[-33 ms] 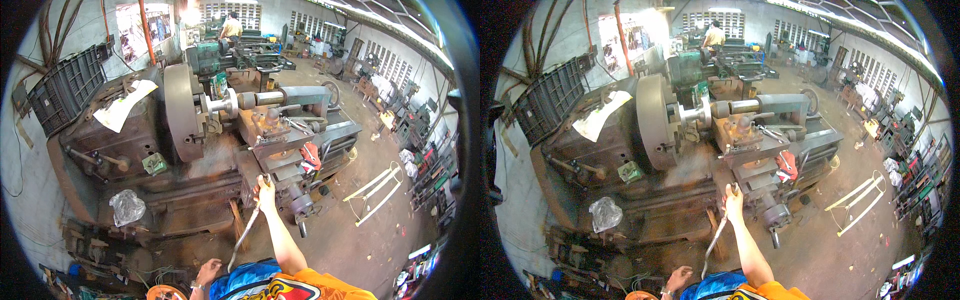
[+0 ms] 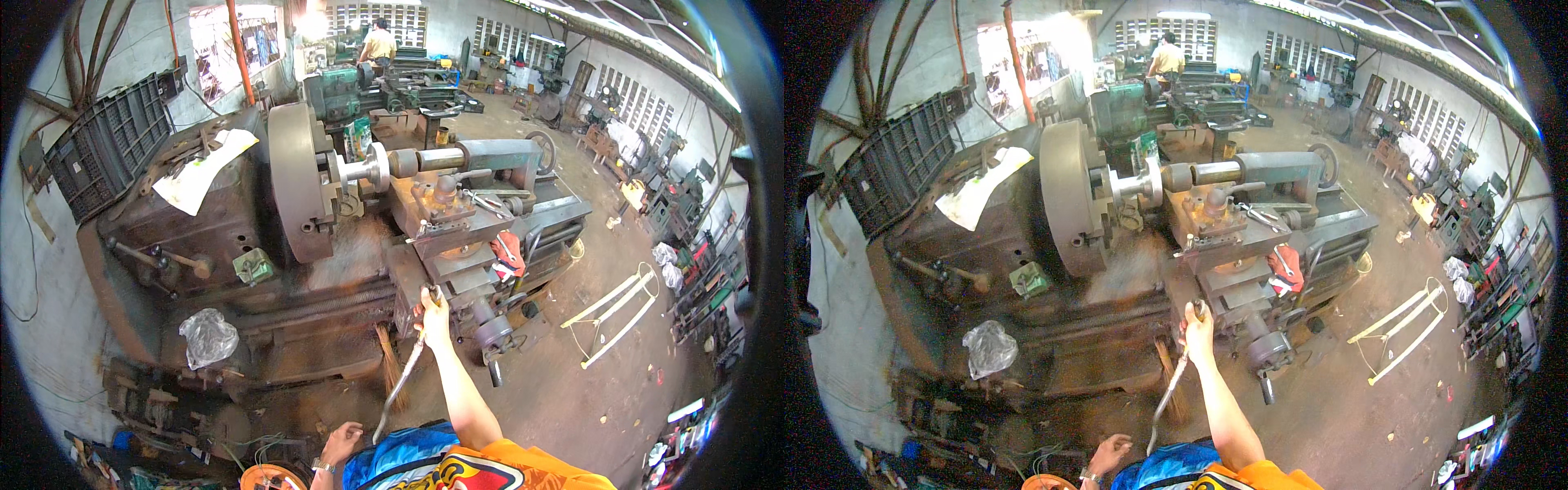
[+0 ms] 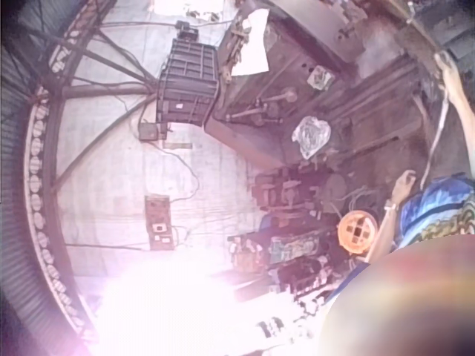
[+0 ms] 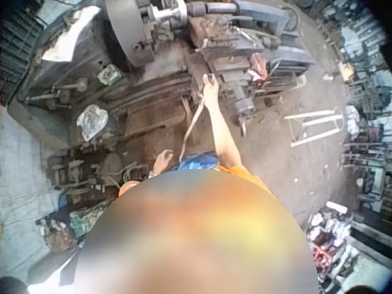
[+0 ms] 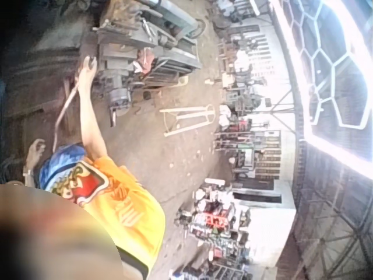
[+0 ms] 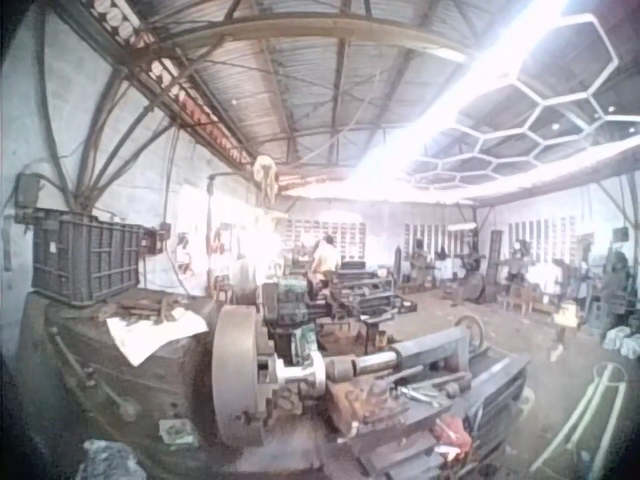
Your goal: The person sweeps metal shavings from the floor into a dustpan and disposes of them in a bag. Then the person uses a hose to spray and rinse the lathe and surrounding floor area.
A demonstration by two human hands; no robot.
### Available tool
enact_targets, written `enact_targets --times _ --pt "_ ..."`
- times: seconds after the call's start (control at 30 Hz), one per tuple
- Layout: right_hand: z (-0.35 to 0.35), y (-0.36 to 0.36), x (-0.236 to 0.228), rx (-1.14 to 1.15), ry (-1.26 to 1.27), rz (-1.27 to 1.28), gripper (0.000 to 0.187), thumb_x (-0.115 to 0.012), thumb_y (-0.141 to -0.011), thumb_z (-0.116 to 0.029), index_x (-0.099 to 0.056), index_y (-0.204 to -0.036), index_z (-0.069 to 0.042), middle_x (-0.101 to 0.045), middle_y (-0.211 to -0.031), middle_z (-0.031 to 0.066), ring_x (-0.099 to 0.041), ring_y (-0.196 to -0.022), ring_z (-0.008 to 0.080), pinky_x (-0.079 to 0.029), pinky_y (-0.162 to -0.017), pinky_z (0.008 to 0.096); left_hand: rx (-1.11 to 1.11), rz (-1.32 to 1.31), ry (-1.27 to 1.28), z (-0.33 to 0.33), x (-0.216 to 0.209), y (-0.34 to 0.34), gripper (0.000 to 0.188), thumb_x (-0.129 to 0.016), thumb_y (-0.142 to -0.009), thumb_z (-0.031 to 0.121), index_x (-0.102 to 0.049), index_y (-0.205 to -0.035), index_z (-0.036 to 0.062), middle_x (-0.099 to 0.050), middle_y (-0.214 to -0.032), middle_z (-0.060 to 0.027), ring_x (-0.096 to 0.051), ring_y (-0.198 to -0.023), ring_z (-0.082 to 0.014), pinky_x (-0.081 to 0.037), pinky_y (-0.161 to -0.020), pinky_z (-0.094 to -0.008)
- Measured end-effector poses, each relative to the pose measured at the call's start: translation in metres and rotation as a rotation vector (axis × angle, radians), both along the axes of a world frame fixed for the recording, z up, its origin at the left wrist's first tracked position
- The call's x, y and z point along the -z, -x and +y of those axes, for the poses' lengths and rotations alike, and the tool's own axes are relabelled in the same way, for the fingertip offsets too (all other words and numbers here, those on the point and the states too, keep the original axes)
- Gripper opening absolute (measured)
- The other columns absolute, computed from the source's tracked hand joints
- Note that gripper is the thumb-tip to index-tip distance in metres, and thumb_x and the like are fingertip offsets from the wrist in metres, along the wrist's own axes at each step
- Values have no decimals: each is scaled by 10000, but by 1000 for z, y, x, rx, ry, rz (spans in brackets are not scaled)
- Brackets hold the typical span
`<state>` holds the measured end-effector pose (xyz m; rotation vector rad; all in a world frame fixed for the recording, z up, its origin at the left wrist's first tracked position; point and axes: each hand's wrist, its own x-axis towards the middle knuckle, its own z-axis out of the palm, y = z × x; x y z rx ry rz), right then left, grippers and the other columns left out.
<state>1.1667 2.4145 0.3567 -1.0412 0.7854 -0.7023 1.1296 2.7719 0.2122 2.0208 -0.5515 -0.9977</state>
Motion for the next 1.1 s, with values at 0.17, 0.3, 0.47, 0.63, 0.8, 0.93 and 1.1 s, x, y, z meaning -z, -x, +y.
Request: enact_targets --times 0.17,0.3,0.47,0.63,0.8,0.93,1.1 --pt "20 26 27 -74 -99 -47 410 -574 -938 -297 -459 -1320 -204 -477 -648 -31 -471 -567 68 -355 -365 222 -3 -28 64 7 6 11 297 -601 -902 244 -593 -1140 67 -693 -1021 -93 -669 -937 -211 -518 -825 -328" --pt "22 41 43 -47 -148 31 422 -588 -917 -380 -475 -1304 -253 -495 -690 -49 -501 -640 88 -412 -447 258 -23 -8 19 11 10 20 267 -578 -907 211 -596 -1138 76 -690 -1028 -116 -668 -961 -235 -517 -853 -343" --pt "16 50 64 -122 -146 -65 314 -548 -929 -411 -515 -1207 -267 -486 -687 -39 -517 -657 110 -393 -447 254 -32 -18 8 15 15 34 278 -571 -907 244 -595 -1134 85 -686 -1025 -130 -662 -968 -272 -514 -854 -369" --pt "-7 53 92 -43 -289 -106 262 -668 -859 -329 -556 -1026 -160 -487 -661 -58 -501 -553 77 -348 -384 214 -86 -54 -25 8 19 44 301 -535 -907 245 -578 -1159 87 -666 -1066 -155 -650 -977 -301 -506 -857 -390" --pt "-41 60 98 -21 -200 -36 230 -604 -892 -395 -549 -972 -186 -410 -643 -66 -419 -609 69 -275 -483 247 -195 -67 35 -11 25 62 252 -506 -899 202 -572 -1087 47 -671 -870 -161 -655 -823 -339 -513 -724 -422" --pt "-58 56 91 -82 -164 -80 383 -545 -947 -305 -509 -1320 -230 -378 -671 -62 -388 -613 51 -258 -443 203 -274 -157 33 -35 30 79 224 -524 -868 158 -590 -1055 53 -670 -831 -154 -659 -792 -321 -513 -704 -416" --pt "-82 44 85 -140 -170 -35 371 -541 -945 -296 -514 -1307 -220 -355 -676 -65 -371 -605 47 -263 -438 200 -336 -93 -5 -72 32 98 229 -541 -856 136 -592 -1063 53 -673 -851 -157 -658 -813 -334 -516 -721 -423"
